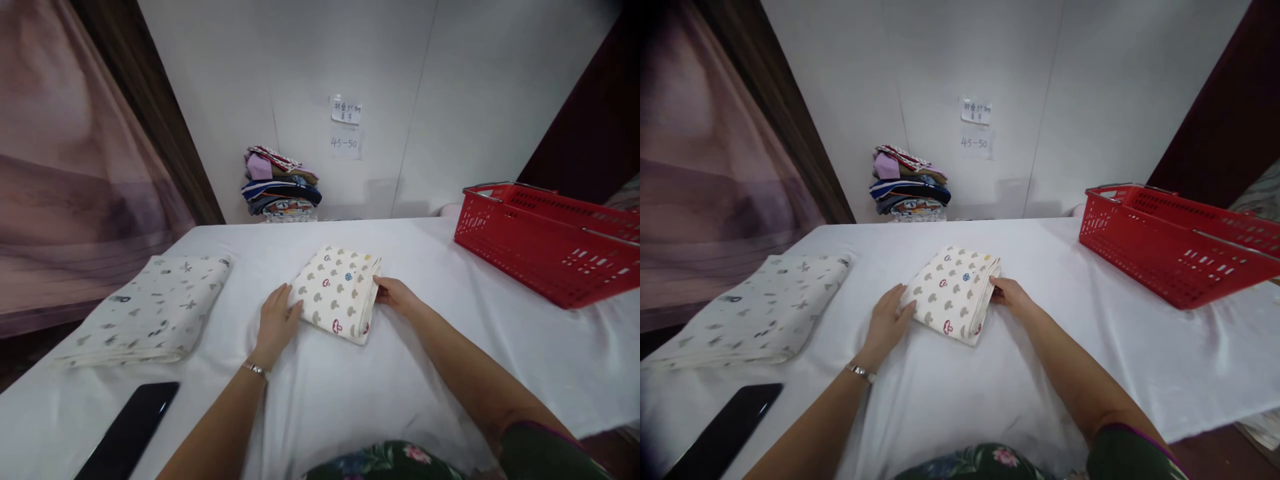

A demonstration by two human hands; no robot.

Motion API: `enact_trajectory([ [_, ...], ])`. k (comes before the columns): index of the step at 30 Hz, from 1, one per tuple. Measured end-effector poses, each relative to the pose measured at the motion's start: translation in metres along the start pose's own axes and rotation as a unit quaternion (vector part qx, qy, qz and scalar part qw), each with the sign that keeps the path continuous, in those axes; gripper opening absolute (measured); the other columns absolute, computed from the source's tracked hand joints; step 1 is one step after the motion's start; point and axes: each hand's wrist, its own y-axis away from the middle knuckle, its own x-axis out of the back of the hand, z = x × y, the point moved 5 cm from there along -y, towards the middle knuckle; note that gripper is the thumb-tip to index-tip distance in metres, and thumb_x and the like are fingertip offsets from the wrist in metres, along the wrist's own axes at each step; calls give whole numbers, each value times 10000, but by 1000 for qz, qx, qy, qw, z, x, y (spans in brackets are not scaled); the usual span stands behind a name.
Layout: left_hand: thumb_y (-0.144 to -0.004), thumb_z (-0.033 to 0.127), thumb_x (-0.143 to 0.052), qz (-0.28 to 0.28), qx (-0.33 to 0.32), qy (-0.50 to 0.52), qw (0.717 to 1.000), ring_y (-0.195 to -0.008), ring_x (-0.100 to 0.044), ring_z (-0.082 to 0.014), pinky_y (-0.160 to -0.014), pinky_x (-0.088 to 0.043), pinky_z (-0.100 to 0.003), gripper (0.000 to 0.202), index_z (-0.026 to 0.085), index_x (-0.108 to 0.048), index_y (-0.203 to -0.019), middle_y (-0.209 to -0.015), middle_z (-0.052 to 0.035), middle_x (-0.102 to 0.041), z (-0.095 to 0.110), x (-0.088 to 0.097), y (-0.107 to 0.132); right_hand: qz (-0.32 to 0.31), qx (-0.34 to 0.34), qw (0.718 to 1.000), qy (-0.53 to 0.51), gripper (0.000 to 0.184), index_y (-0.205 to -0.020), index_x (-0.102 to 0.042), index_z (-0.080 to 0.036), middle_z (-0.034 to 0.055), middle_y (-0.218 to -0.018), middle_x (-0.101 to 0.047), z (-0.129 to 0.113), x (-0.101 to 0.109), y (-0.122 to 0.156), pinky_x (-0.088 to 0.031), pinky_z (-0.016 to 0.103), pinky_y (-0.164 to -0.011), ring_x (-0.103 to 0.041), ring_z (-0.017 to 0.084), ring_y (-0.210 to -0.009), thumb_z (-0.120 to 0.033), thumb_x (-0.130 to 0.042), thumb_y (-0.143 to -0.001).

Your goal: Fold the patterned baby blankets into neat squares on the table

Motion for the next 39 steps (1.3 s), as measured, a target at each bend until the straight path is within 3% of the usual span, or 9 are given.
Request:
enact_trajectory([
  [2,-842,387,-458,-18,-71,-33,997,-1266,-373,-256,-1074,-259,-443,467,179,-455,-1260,-1340,-114,-462,23,0,8,-20,-10,1000,-14,162,-886,-596,-127,87,-851,-668,1,-1,-1,-536,293,-665,-627,169,-735,-269,-574,-812],
  [7,-789,291,-540,-142,-244,-72,957,-1327,-276,-251,-1106,-143,-495,612,225,-326,-1359,-1423,-71,-364,83,-18,40,-51,-13,995,-85,178,-925,-596,-117,103,-854,-676,4,-1,-3,-531,323,-713,-633,188,-756,-246,-515,-834],
  [12,-762,210,-527,-175,-282,-96,938,-1340,-242,-242,-1109,-135,-492,635,223,-325,-1364,-1441,-57,-334,109,-31,43,-70,-2,986,-150,166,-932,-574,-170,71,-826,-661,4,3,-8,-527,341,-707,-624,186,-726,-281,-533,-815],
  [19,-726,95,-458,-172,-286,-135,933,-1323,-270,-241,-1109,-131,-490,654,207,-343,-1359,-1433,-59,-347,123,-44,37,-72,-22,969,-235,222,-934,-570,-148,89,-859,-622,1,12,-16,-521,338,-714,-611,191,-767,-321,-477,-831],
  [25,-709,55,-425,-167,-283,-150,932,-1295,-321,-231,-1097,-193,-459,685,177,-313,-1373,-1411,-66,-384,120,-52,42,-72,1,966,-250,270,-909,-584,-167,69,-901,-603,-3,11,-13,-519,314,-688,-592,181,-778,-390,-453,-831],
  [33,-737,39,-375,-143,-288,-127,938,-1197,-446,-198,-1027,-336,-396,609,152,-354,-1334,-1280,-88,-522,122,-42,35,-62,6,959,-278,261,-893,-585,-169,68,-908,-593,0,13,-13,-529,345,-707,-591,186,-773,-395,-476,-820],
  [39,-718,31,-389,-165,-292,-109,936,-1224,-418,-197,-1063,-290,-416,649,170,-322,-1349,-1316,-70,-492,124,-44,40,-58,10,959,-279,239,-901,-579,-174,57,-867,-596,1,14,-15,-534,336,-664,-588,181,-735,-382,-493,-820],
])
